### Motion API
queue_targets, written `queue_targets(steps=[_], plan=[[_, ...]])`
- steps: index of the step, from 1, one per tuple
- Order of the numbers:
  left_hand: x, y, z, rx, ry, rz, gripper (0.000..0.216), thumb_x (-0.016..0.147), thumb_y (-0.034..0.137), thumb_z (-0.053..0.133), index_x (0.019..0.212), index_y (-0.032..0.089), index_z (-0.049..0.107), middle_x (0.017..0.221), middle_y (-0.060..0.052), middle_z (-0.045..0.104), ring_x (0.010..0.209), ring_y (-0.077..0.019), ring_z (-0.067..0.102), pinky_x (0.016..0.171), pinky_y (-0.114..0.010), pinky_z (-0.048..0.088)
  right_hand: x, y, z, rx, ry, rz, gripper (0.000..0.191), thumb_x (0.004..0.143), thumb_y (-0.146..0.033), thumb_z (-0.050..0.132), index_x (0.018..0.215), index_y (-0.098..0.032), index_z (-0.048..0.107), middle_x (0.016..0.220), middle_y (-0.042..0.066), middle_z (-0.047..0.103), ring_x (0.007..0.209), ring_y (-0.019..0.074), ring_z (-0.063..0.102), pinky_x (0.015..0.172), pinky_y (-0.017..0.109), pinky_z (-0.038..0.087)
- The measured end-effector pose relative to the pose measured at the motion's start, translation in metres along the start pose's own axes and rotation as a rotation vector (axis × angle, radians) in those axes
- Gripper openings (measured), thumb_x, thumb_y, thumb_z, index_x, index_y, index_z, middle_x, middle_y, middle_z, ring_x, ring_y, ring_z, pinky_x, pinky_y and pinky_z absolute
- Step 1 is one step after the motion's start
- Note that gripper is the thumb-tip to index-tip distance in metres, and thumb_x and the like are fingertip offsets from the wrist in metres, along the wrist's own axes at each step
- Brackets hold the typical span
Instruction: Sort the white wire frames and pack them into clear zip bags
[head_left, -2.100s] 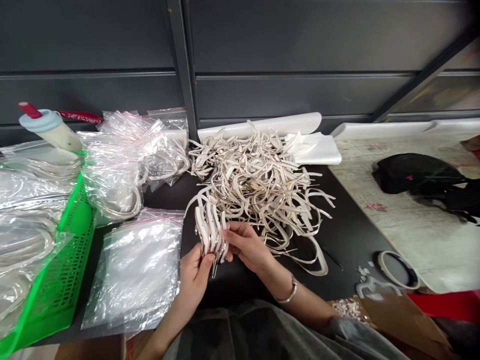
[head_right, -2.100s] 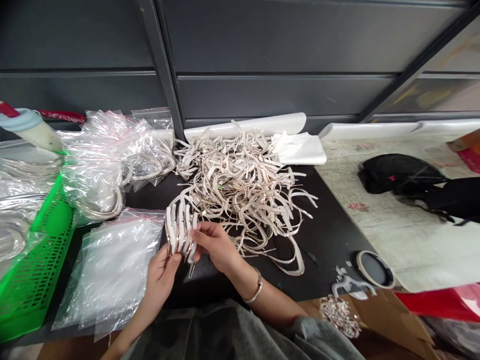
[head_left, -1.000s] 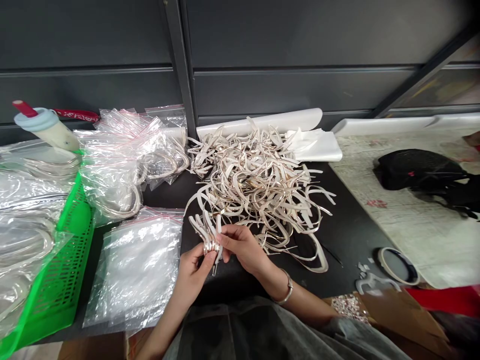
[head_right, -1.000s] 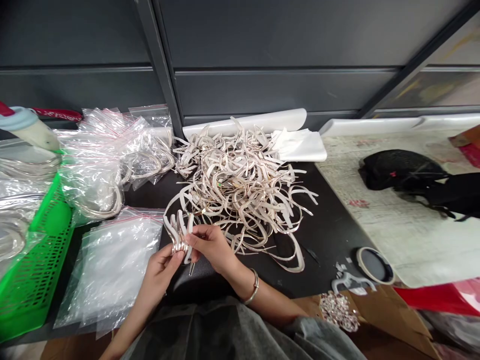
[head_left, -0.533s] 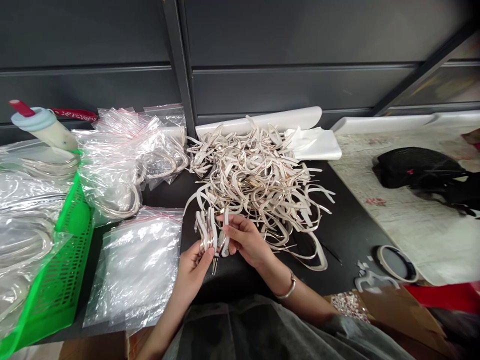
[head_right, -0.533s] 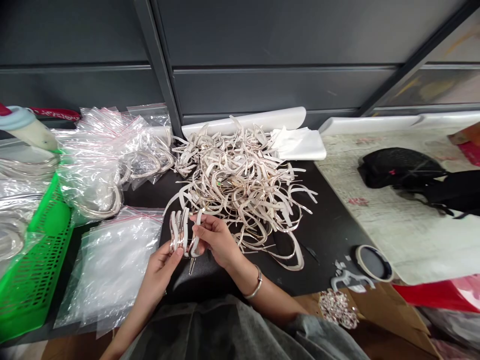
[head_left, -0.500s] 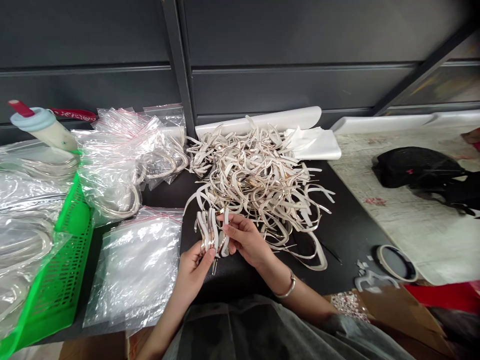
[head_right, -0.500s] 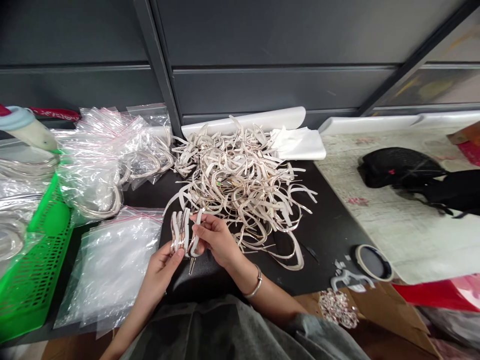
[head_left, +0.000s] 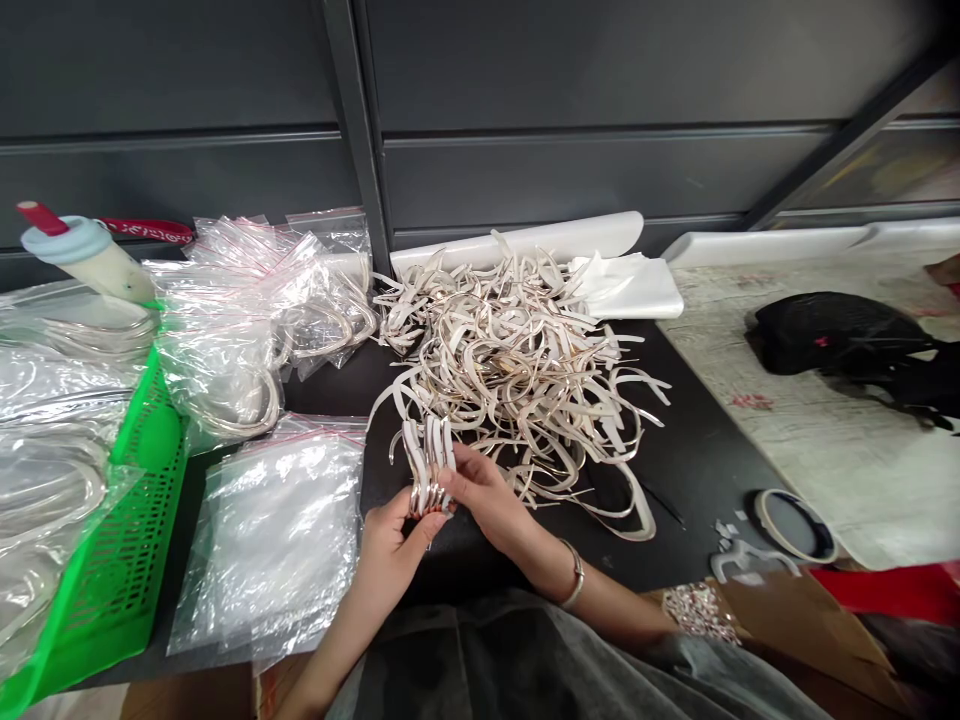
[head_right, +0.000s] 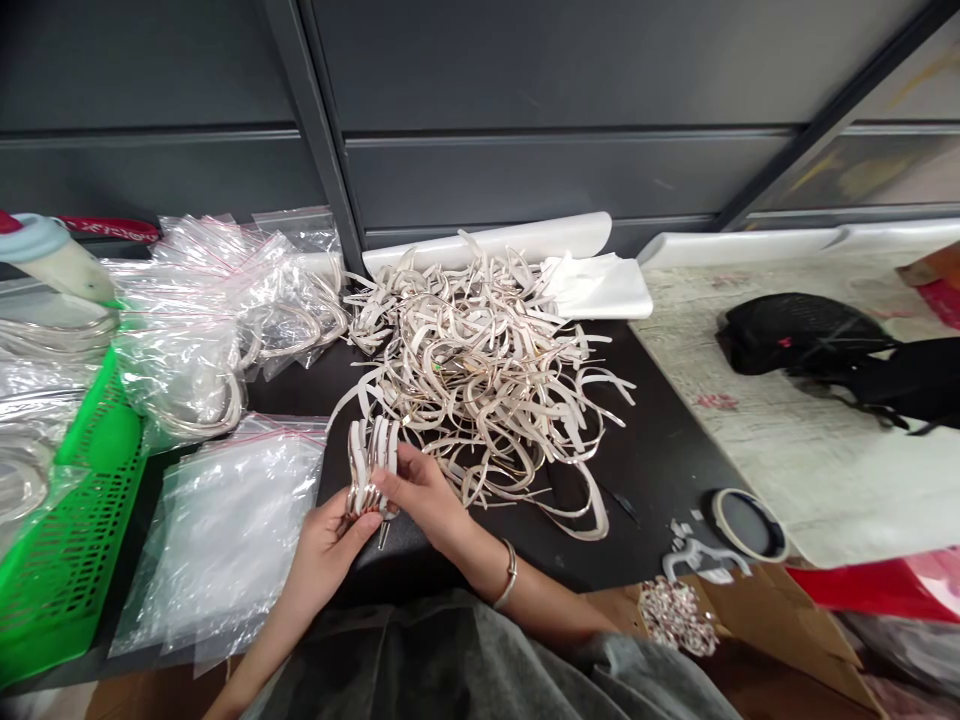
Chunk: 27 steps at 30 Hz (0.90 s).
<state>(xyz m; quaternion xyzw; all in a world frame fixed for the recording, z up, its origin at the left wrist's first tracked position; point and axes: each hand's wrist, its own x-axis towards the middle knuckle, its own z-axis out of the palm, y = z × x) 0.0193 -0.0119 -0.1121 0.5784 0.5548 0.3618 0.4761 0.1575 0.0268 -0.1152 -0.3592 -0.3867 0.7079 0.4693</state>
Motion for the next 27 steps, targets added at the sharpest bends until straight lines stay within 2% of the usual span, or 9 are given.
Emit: queue_targets(steps=[2,4,9,12,16,21,25,27], plan=[[0.0,0.0,0.001,0.052,0.023,0.027,0.017,0.078,0.03,0.057,0.08,0.016,0.066,0.065,-0.001,0.066,0.058,-0.0148,0.057,0.057,-0.023,0.043,-0.004,0.001,0.001,-0.152,-0.077,-0.034,0.026,0.072,-0.04,0.07,0.082,-0.016,0.067,0.075,0.001,0.061,0.068,0.0114,0.055,0.063,0.022,0.047],[0.0,0.001,0.0,0.059,0.015,0.044,0.018,0.078,0.031,0.057,0.075,0.016,0.065,0.06,0.0,0.063,0.054,-0.0136,0.053,0.054,-0.023,0.041,-0.006,0.003,0.001,-0.202,-0.118,-0.023,0.027,0.075,-0.041,0.066,0.087,-0.017,0.069,0.077,0.001,0.062,0.071,0.0126,0.056,0.069,0.025,0.047],[-0.002,0.005,-0.005,-0.102,-0.079,-0.007,0.028,0.083,0.038,0.05,0.083,0.018,0.069,0.056,0.0,0.058,0.056,-0.0159,0.053,0.059,-0.025,0.044,-0.006,0.008,-0.003,-0.114,-0.118,0.064,0.034,0.077,-0.046,0.063,0.094,-0.018,0.071,0.077,0.002,0.066,0.073,0.0138,0.058,0.073,0.028,0.046],[-0.002,0.004,-0.008,-0.148,-0.115,-0.037,0.031,0.083,0.042,0.05,0.079,0.018,0.069,0.052,0.0,0.055,0.058,-0.0165,0.052,0.06,-0.026,0.044,-0.006,0.007,-0.003,-0.12,-0.142,0.061,0.036,0.077,-0.047,0.063,0.098,-0.019,0.07,0.083,0.003,0.068,0.078,0.0145,0.06,0.077,0.029,0.046],[0.0,0.0,-0.008,-0.13,-0.184,0.001,0.037,0.085,0.043,0.046,0.071,0.015,0.065,0.056,0.0,0.054,0.059,-0.0146,0.049,0.064,-0.026,0.043,-0.009,0.002,-0.001,-0.173,-0.22,0.027,0.039,0.081,-0.049,0.057,0.103,-0.019,0.068,0.099,0.005,0.068,0.095,0.018,0.059,0.09,0.032,0.042],[0.0,-0.003,-0.006,-0.117,-0.186,0.04,0.04,0.088,0.043,0.041,0.069,0.014,0.061,0.062,-0.001,0.057,0.064,-0.0147,0.051,0.066,-0.026,0.043,-0.01,0.004,0.0,-0.16,-0.252,0.033,0.043,0.084,-0.052,0.051,0.111,-0.02,0.064,0.107,0.006,0.066,0.1,0.02,0.059,0.094,0.036,0.042],[0.002,-0.002,-0.005,-0.074,-0.194,0.085,0.03,0.084,0.038,0.049,0.075,0.013,0.062,0.071,-0.003,0.063,0.067,-0.0163,0.055,0.066,-0.026,0.044,-0.009,0.011,-0.001,-0.174,-0.236,0.013,0.048,0.084,-0.054,0.049,0.117,-0.021,0.06,0.112,0.008,0.063,0.104,0.0213,0.058,0.093,0.038,0.043],[0.003,0.0,-0.003,-0.045,-0.176,0.116,0.023,0.082,0.033,0.052,0.078,0.013,0.063,0.074,-0.003,0.066,0.069,-0.0173,0.058,0.067,-0.027,0.045,-0.009,0.01,-0.002,-0.194,-0.273,-0.004,0.05,0.084,-0.054,0.05,0.121,-0.021,0.057,0.116,0.009,0.061,0.107,0.0217,0.056,0.094,0.038,0.043]])
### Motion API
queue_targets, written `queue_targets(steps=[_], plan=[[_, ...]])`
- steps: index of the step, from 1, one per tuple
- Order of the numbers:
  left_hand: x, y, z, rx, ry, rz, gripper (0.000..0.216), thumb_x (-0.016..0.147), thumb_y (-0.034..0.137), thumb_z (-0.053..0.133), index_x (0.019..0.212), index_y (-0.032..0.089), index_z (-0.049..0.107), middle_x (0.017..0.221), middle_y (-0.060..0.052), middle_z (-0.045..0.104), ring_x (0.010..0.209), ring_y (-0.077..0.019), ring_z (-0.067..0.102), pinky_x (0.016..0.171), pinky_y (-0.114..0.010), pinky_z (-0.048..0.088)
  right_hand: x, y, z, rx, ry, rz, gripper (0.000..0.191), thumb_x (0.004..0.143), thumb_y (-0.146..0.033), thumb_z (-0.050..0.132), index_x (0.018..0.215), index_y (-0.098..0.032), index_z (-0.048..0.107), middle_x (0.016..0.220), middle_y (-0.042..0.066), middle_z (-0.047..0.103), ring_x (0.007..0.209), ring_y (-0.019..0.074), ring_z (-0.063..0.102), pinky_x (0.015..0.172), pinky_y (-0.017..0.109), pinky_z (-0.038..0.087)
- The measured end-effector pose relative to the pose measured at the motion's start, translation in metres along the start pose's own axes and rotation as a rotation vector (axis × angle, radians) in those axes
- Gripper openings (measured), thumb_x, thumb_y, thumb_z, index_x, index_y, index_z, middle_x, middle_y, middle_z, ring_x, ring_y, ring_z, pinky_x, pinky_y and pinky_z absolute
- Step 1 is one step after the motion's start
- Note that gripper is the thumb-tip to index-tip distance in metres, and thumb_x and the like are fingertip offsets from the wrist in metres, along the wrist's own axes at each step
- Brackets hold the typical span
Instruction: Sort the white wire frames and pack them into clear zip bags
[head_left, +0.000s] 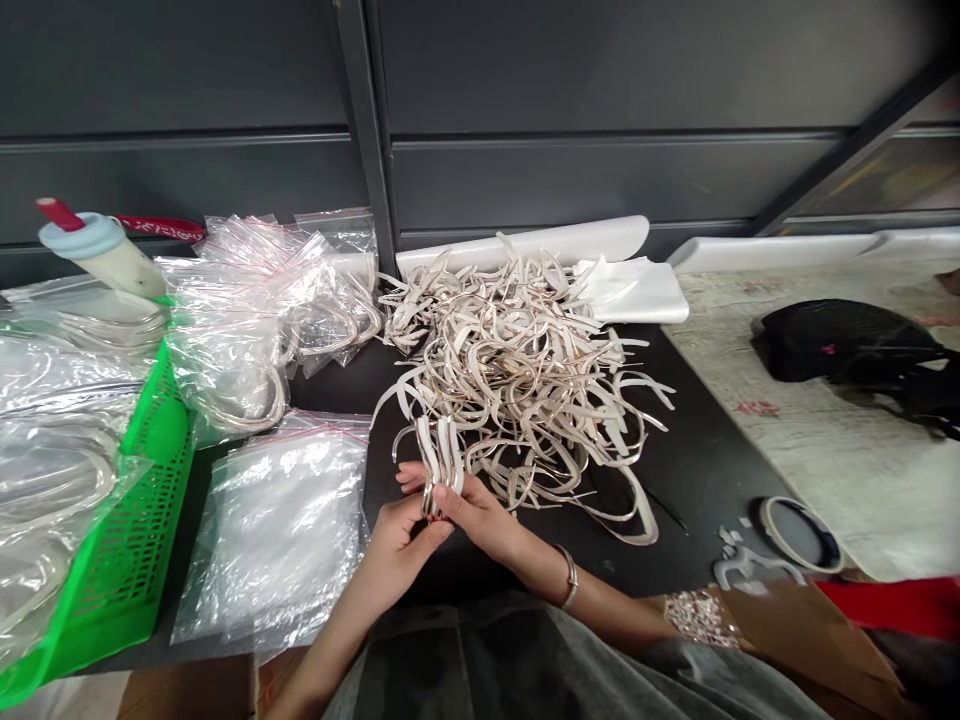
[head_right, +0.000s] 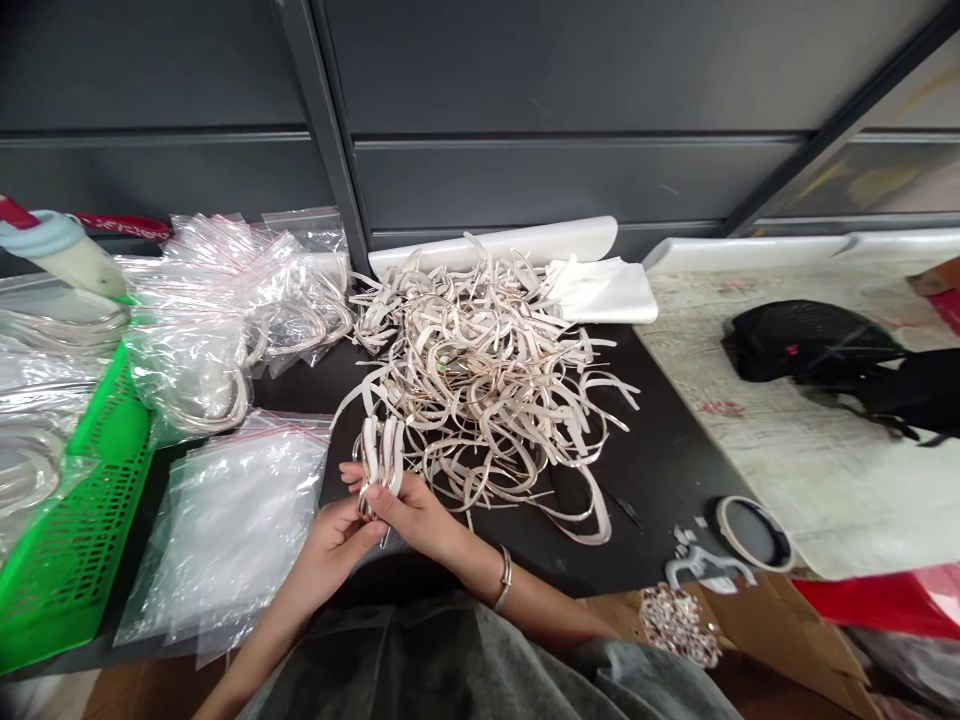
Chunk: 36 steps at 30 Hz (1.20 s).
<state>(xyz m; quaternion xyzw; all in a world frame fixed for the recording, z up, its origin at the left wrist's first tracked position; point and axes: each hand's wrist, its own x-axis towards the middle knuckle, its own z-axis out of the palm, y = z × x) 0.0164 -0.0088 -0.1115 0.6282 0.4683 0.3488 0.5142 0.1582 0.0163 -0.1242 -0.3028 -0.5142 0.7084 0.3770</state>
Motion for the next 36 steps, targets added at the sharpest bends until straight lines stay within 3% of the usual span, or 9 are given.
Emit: queue_targets(steps=[6,11,14,17,21,26,29,32,36], plan=[[-0.006,0.009,0.002,0.066,-0.021,0.011,0.025,0.084,0.03,0.05,0.074,0.013,0.066,0.075,-0.006,0.069,0.07,-0.0186,0.063,0.064,-0.026,0.046,-0.005,-0.006,-0.009,-0.197,-0.26,-0.103,0.038,0.087,-0.039,0.053,0.123,-0.026,0.055,0.134,0.006,0.047,0.127,0.0216,0.039,0.108,0.04,0.027],[-0.022,0.007,-0.025,0.181,0.126,0.019,0.021,0.082,0.028,0.056,0.099,0.019,0.063,0.099,-0.005,0.068,0.091,-0.0187,0.062,0.081,-0.028,0.046,-0.006,-0.005,-0.013,-0.149,-0.154,-0.064,0.041,0.093,-0.043,0.039,0.13,-0.028,0.047,0.133,0.008,0.048,0.119,0.0234,0.047,0.1,0.043,0.034],[-0.039,-0.015,-0.061,0.408,0.425,-0.126,0.025,0.087,0.035,0.045,0.096,0.019,0.061,0.093,-0.007,0.067,0.085,-0.0195,0.061,0.075,-0.031,0.047,-0.006,-0.005,-0.016,-0.068,-0.08,-0.061,0.049,0.093,-0.047,0.037,0.137,-0.027,0.034,0.112,0.009,0.062,0.079,0.0178,0.062,0.079,0.038,0.045],[-0.056,-0.048,-0.096,0.864,0.665,-0.312,0.038,0.083,0.047,0.048,0.1,0.014,0.059,0.093,-0.012,0.062,0.087,-0.0275,0.058,0.08,-0.041,0.044,-0.007,-0.006,-0.016,-0.021,-0.08,-0.032,0.056,0.092,-0.048,0.038,0.14,-0.022,0.027,0.077,0.004,0.065,0.052,0.0124,0.05,0.055,0.029,0.042],[-0.067,-0.085,-0.117,1.126,0.669,-0.457,0.046,0.079,0.052,0.048,0.1,0.011,0.055,0.088,-0.014,0.059,0.084,-0.0302,0.056,0.075,-0.041,0.044,-0.006,-0.006,-0.007,-0.035,-0.083,0.004,0.059,0.09,-0.05,0.042,0.139,-0.018,0.03,0.057,-0.003,0.051,0.047,0.0109,0.039,0.047,0.025,0.033],[-0.068,-0.094,-0.122,1.061,0.628,-0.473,0.024,0.085,0.038,0.041,0.084,0.018,0.055,0.081,-0.008,0.061,0.073,-0.0244,0.058,0.066,-0.033,0.042,-0.007,-0.002,0.003,-0.012,-0.08,0.007,0.057,0.091,-0.049,0.041,0.138,-0.019,0.03,0.055,-0.005,0.044,0.048,0.0101,0.035,0.048,0.025,0.03],[-0.068,-0.085,-0.124,0.979,0.686,-0.384,0.019,0.085,0.032,0.042,0.079,0.019,0.054,0.075,-0.005,0.06,0.068,-0.021,0.057,0.062,-0.03,0.04,-0.008,0.001,0.003,0.041,-0.081,0.01,0.054,0.091,-0.046,0.044,0.136,-0.02,0.031,0.054,-0.007,0.042,0.046,0.009,0.033,0.047,0.024,0.028],[-0.067,-0.064,-0.117,0.957,0.75,-0.16,0.018,0.085,0.03,0.044,0.077,0.019,0.055,0.074,-0.004,0.058,0.069,-0.0192,0.055,0.063,-0.029,0.041,-0.005,0.002,0.001,0.056,-0.051,0.029,0.053,0.087,-0.044,0.051,0.132,-0.019,0.036,0.053,-0.007,0.041,0.044,0.0081,0.033,0.045,0.024,0.026],[-0.058,-0.028,-0.092,0.891,0.582,0.162,0.012,0.086,0.022,0.048,0.077,0.02,0.056,0.075,-0.003,0.058,0.074,-0.0179,0.053,0.068,-0.03,0.042,0.004,-0.002,0.001,0.008,0.048,0.046,0.044,0.084,-0.044,0.054,0.121,-0.021,0.045,0.072,-0.002,0.052,0.042,0.0052,0.037,0.043,0.023,0.026]])
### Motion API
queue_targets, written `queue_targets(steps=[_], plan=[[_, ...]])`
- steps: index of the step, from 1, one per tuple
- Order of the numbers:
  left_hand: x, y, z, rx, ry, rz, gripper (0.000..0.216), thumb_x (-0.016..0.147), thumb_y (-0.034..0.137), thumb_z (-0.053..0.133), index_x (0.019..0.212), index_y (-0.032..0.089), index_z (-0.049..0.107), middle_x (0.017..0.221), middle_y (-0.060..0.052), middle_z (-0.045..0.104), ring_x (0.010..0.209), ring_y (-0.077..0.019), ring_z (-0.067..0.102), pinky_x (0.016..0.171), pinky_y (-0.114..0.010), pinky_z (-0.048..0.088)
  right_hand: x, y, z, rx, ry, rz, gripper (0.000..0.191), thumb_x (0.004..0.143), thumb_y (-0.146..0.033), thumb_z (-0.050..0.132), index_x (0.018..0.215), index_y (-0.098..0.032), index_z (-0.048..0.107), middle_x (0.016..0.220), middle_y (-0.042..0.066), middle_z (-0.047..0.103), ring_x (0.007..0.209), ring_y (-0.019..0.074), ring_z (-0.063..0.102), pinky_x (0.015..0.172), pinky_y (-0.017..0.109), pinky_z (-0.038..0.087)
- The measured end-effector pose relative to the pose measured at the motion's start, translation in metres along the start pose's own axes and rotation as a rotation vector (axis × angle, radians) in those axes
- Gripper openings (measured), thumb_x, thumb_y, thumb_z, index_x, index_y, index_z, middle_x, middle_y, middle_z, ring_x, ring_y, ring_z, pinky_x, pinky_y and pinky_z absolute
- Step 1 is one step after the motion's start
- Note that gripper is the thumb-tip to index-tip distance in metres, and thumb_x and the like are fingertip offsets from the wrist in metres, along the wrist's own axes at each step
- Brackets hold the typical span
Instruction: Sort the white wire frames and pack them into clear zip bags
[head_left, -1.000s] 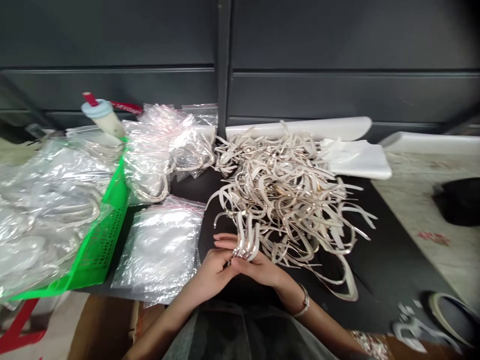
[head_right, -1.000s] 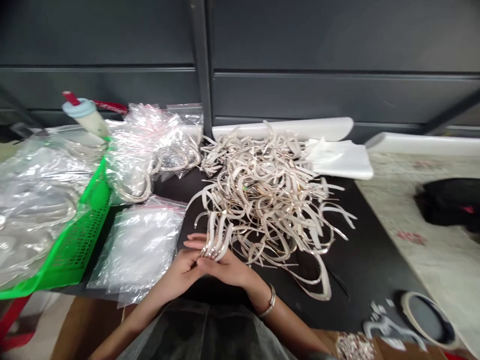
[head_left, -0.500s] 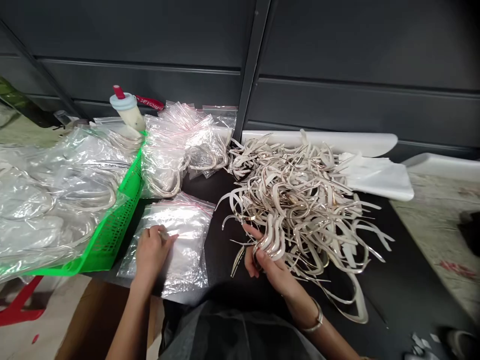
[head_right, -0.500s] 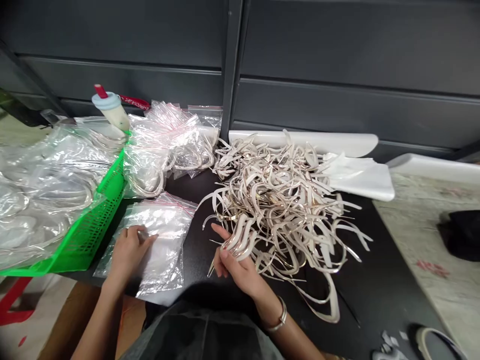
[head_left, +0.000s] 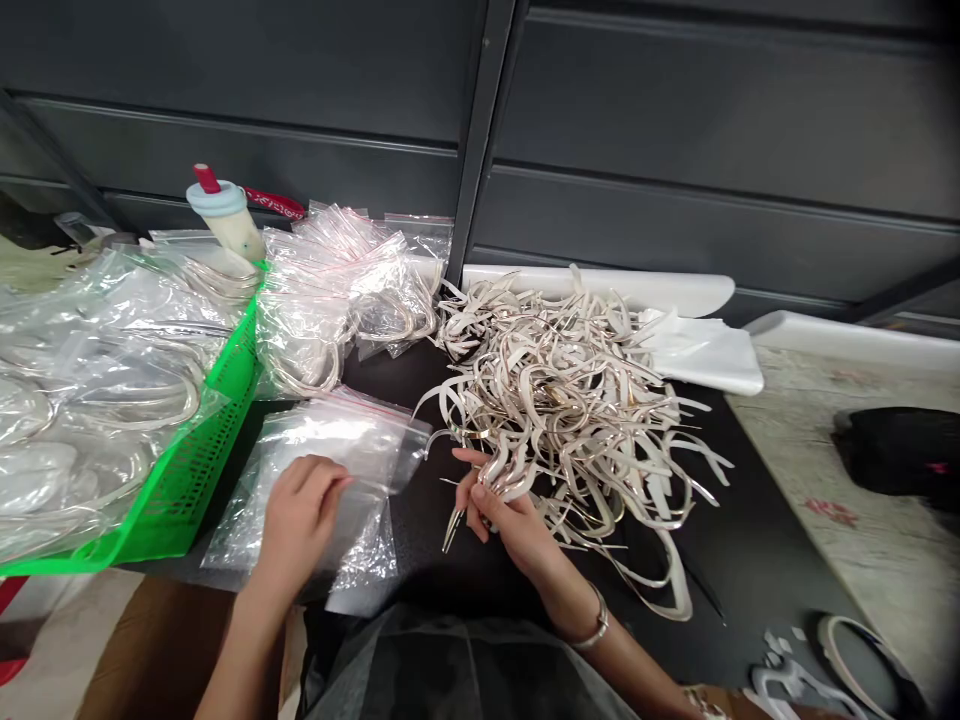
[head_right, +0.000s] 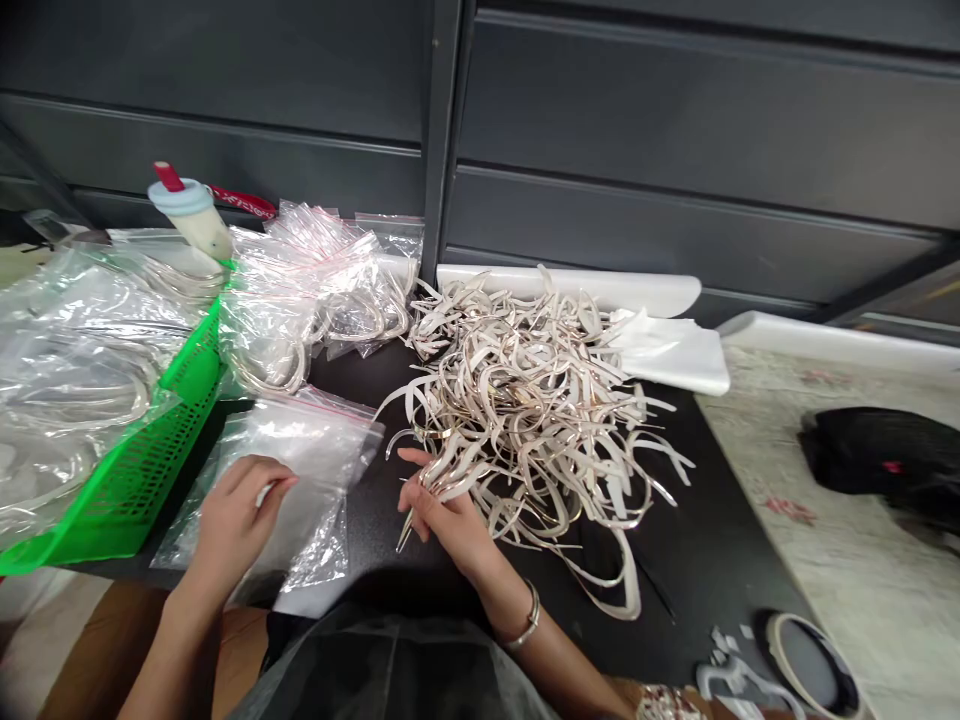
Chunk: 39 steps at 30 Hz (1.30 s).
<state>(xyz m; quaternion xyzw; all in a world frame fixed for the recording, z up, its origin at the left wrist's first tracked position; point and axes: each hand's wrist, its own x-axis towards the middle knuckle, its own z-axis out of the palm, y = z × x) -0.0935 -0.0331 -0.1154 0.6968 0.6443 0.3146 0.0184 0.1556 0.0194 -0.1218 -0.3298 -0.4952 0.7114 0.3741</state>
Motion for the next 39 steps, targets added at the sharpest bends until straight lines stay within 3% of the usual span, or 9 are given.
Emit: queue_targets(steps=[5,10,15,18,21,23,26,34,39], plan=[[0.01,0.04,0.005,-0.141,-0.147,0.266,0.014,0.086,0.01,0.045,0.082,0.019,0.056,0.081,-0.004,0.059,0.076,-0.0164,0.051,0.069,-0.03,0.04,0.01,-0.004,-0.005,-0.164,0.103,-0.031,0.04,0.08,-0.047,0.057,0.112,-0.022,0.051,0.092,0.002,0.051,0.047,0.0042,0.039,0.044,0.023,0.033],[0.016,0.047,0.005,-0.184,-0.186,0.341,0.018,0.084,0.004,0.043,0.085,0.018,0.055,0.08,-0.004,0.058,0.075,-0.0165,0.048,0.069,-0.031,0.039,0.011,-0.007,-0.022,-0.332,0.28,-0.063,0.039,0.077,-0.043,0.061,0.109,-0.02,0.057,0.09,0.004,0.055,0.054,0.0075,0.042,0.046,0.023,0.036],[0.022,0.048,0.008,-0.182,-0.199,0.355,0.019,0.084,0.005,0.043,0.084,0.018,0.056,0.081,-0.004,0.059,0.076,-0.0167,0.049,0.07,-0.031,0.04,0.009,-0.012,-0.028,-0.256,0.111,0.109,0.032,0.076,-0.045,0.062,0.087,-0.015,0.06,0.061,-0.002,0.053,0.044,0.0061,0.035,0.043,0.022,0.03],[0.027,0.05,0.015,-0.116,-0.147,0.231,0.014,0.086,0.013,0.046,0.084,0.019,0.058,0.084,-0.005,0.06,0.08,-0.0189,0.052,0.073,-0.033,0.041,0.009,-0.014,-0.025,-0.234,0.061,0.103,0.028,0.075,-0.044,0.062,0.078,-0.016,0.058,0.06,-0.002,0.053,0.044,0.0057,0.034,0.043,0.022,0.029],[0.028,0.057,0.022,-0.151,-0.093,-0.016,0.011,0.085,0.024,0.051,0.089,0.02,0.06,0.087,-0.005,0.062,0.082,-0.0196,0.056,0.074,-0.032,0.044,0.008,-0.013,-0.016,-0.312,0.103,0.047,0.024,0.075,-0.04,0.062,0.073,-0.016,0.057,0.056,-0.003,0.048,0.045,0.0067,0.035,0.043,0.022,0.03],[0.028,0.064,0.026,-0.288,-0.15,-0.155,0.011,0.083,0.029,0.053,0.083,0.02,0.059,0.076,-0.001,0.063,0.069,-0.0157,0.058,0.065,-0.027,0.046,0.007,-0.01,-0.008,-0.399,0.128,-0.01,0.021,0.075,-0.036,0.063,0.07,-0.017,0.057,0.055,-0.003,0.046,0.048,0.0079,0.038,0.046,0.022,0.032],[0.026,0.077,0.03,-0.479,-0.296,-0.276,0.013,0.078,0.03,0.058,0.071,0.02,0.059,0.06,0.004,0.062,0.052,-0.0116,0.056,0.052,-0.022,0.043,0.004,-0.004,0.004,-0.48,0.054,-0.089,0.017,0.077,-0.031,0.061,0.068,-0.017,0.056,0.058,-0.003,0.048,0.053,0.0098,0.043,0.052,0.023,0.038],[0.023,0.076,0.033,-0.69,-0.454,-0.366,0.026,0.084,0.032,0.048,0.066,0.017,0.059,0.062,0.0,0.066,0.054,-0.0127,0.059,0.052,-0.021,0.042,0.003,0.003,0.009,-0.494,-0.132,-0.151,0.015,0.078,-0.025,0.059,0.065,-0.018,0.055,0.065,-0.001,0.053,0.061,0.012,0.05,0.062,0.025,0.044],[0.024,0.071,0.031,-0.603,-0.459,-0.346,0.03,0.085,0.03,0.045,0.06,0.017,0.057,0.055,0.001,0.062,0.049,-0.0117,0.054,0.047,-0.021,0.038,0.005,0.001,0.005,-0.456,-0.047,-0.115,0.01,0.078,-0.026,0.061,0.074,-0.018,0.061,0.067,0.001,0.061,0.063,0.013,0.055,0.06,0.024,0.044]])
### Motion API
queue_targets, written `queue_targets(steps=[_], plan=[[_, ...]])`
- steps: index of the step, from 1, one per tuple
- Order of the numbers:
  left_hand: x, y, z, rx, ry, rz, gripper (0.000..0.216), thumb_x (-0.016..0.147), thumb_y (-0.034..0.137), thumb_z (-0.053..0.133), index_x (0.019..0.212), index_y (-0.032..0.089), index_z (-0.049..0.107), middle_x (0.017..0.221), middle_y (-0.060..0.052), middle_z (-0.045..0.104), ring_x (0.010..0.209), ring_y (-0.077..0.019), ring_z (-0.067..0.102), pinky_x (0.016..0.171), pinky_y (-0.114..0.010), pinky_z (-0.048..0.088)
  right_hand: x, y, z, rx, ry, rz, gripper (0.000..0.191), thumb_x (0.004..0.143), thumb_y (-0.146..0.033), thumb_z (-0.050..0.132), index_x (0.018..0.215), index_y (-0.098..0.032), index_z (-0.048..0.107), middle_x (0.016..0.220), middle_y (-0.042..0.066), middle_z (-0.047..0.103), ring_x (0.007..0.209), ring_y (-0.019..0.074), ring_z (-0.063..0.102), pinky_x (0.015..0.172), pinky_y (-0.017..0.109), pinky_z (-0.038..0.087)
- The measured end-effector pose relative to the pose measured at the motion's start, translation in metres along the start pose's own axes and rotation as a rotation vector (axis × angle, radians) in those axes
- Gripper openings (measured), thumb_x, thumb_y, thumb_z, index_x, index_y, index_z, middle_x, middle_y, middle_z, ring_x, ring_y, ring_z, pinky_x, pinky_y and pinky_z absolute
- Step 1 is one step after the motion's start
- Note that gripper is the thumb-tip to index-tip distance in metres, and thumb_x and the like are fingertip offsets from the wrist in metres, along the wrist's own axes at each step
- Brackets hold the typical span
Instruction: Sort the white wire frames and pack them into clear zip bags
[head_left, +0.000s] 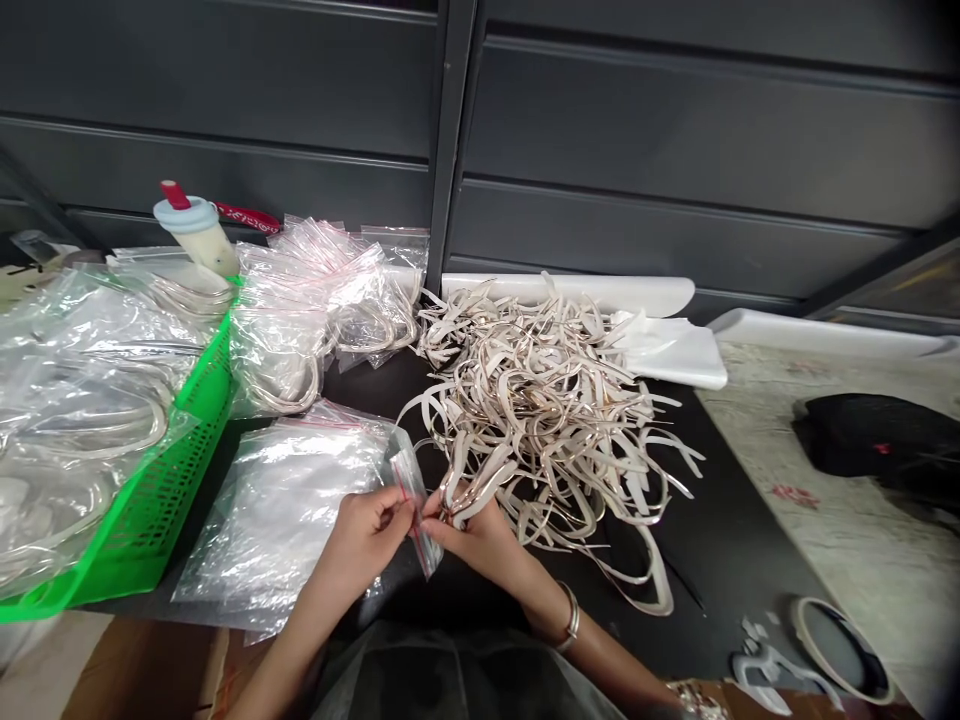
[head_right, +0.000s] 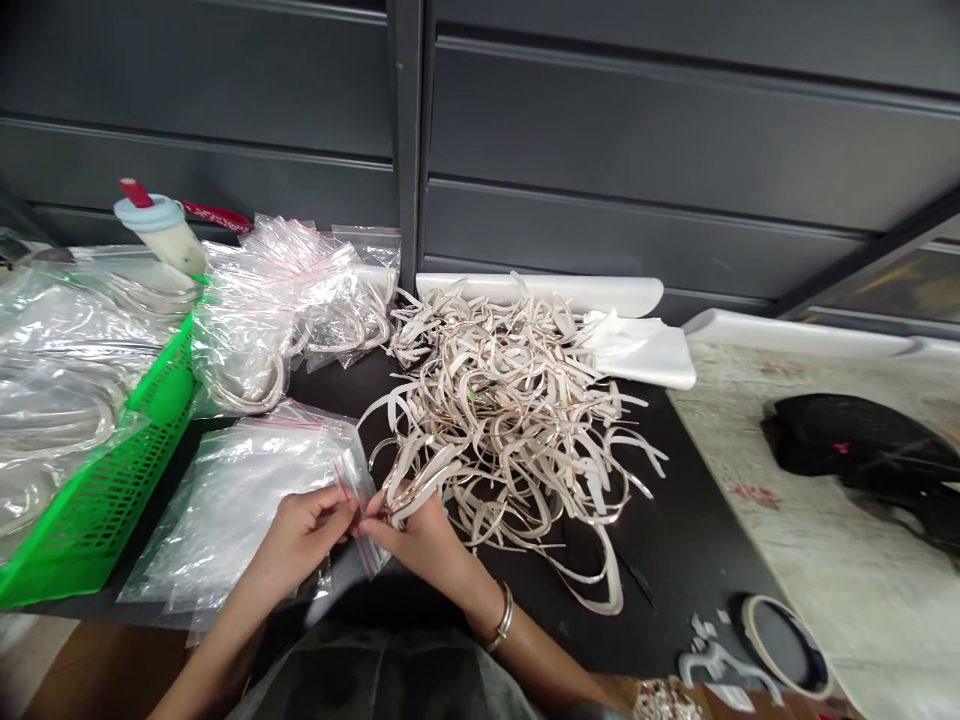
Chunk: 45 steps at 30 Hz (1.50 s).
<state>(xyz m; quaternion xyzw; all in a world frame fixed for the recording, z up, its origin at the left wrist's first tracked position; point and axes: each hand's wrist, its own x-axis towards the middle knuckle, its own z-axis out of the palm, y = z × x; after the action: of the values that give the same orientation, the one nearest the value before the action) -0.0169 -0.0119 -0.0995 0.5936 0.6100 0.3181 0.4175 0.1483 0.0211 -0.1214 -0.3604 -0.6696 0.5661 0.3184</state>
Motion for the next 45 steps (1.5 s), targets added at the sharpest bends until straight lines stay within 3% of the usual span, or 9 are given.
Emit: queue_targets(steps=[6,18,22,26,30,32,34,38,45], plan=[[0.002,0.002,0.006,0.082,0.048,0.053,0.025,0.082,0.031,0.051,0.061,0.019,0.056,0.053,0.003,0.06,0.047,-0.0107,0.052,0.049,-0.021,0.038,0.001,0.001,-0.003,-0.007,0.104,-0.012,0.014,0.075,-0.03,0.065,0.083,-0.019,0.062,0.069,0.0,0.061,0.063,0.0137,0.056,0.061,0.026,0.046],[0.011,0.008,0.019,-0.141,0.047,0.065,0.023,0.075,0.028,0.056,0.055,0.018,0.049,0.047,0.005,0.048,0.045,-0.0093,0.043,0.046,-0.02,0.034,-0.008,0.006,-0.01,0.136,0.007,0.026,0.023,0.078,-0.038,0.062,0.089,-0.018,0.062,0.071,0.0,0.057,0.064,0.0133,0.052,0.062,0.026,0.044],[0.007,0.012,0.016,-0.041,0.067,0.169,0.025,0.078,0.023,0.051,0.055,0.019,0.042,0.051,0.005,0.043,0.047,-0.0086,0.04,0.047,-0.02,0.033,-0.007,0.003,-0.017,0.054,0.083,0.004,0.014,0.08,-0.031,0.06,0.077,-0.017,0.06,0.065,-0.001,0.054,0.059,0.0111,0.048,0.057,0.024,0.041],[0.004,0.012,0.007,0.11,0.263,0.301,0.026,0.068,0.008,0.048,0.054,0.02,0.031,0.059,0.003,0.048,0.055,-0.01,0.048,0.053,-0.022,0.037,-0.005,0.002,-0.033,-0.107,0.278,-0.041,0.014,0.083,-0.026,0.053,0.072,-0.017,0.055,0.06,-0.001,0.049,0.054,0.0104,0.043,0.052,0.024,0.036],[0.002,0.011,-0.002,0.257,0.444,0.25,0.024,0.068,0.006,0.049,0.088,0.019,0.05,0.081,-0.001,0.057,0.064,-0.0122,0.055,0.054,-0.022,0.043,-0.007,-0.004,-0.042,-0.195,0.295,-0.093,0.012,0.085,-0.025,0.049,0.076,-0.018,0.054,0.061,-0.001,0.047,0.054,0.0108,0.042,0.051,0.024,0.036],[0.002,0.013,-0.004,0.338,0.375,0.321,0.041,0.072,0.006,0.049,0.11,0.02,0.048,0.094,-0.004,0.058,0.072,-0.0135,0.058,0.06,-0.023,0.046,-0.009,-0.008,-0.04,-0.226,0.199,-0.099,0.013,0.086,-0.026,0.048,0.078,-0.018,0.054,0.063,-0.001,0.048,0.056,0.0109,0.044,0.053,0.024,0.036],[0.002,0.017,-0.005,0.394,0.274,0.424,0.036,0.078,0.008,0.048,0.112,0.021,0.051,0.093,-0.003,0.061,0.073,-0.0128,0.059,0.064,-0.024,0.047,-0.009,-0.01,-0.035,-0.225,0.125,-0.088,0.015,0.087,-0.027,0.047,0.078,-0.018,0.054,0.064,-0.001,0.049,0.058,0.0109,0.045,0.055,0.024,0.037],[0.004,0.024,-0.008,0.41,0.292,0.47,0.012,0.087,0.02,0.049,0.092,0.021,0.059,0.079,0.001,0.069,0.066,-0.0104,0.063,0.062,-0.02,0.046,-0.01,-0.008,-0.034,0.0,0.074,-0.018,0.018,0.083,-0.036,0.056,0.084,-0.018,0.056,0.061,-0.003,0.044,0.054,0.0095,0.04,0.051,0.023,0.034],[0.015,0.029,0.001,0.575,0.455,0.454,0.014,0.086,0.025,0.051,0.085,0.018,0.063,0.059,0.004,0.067,0.045,-0.0092,0.059,0.048,-0.02,0.04,-0.02,-0.05,-0.049,0.751,0.289,-0.189,0.022,0.08,-0.038,0.058,0.097,-0.026,0.05,0.058,-0.005,0.036,0.051,0.0116,0.036,0.061,0.031,0.042]])
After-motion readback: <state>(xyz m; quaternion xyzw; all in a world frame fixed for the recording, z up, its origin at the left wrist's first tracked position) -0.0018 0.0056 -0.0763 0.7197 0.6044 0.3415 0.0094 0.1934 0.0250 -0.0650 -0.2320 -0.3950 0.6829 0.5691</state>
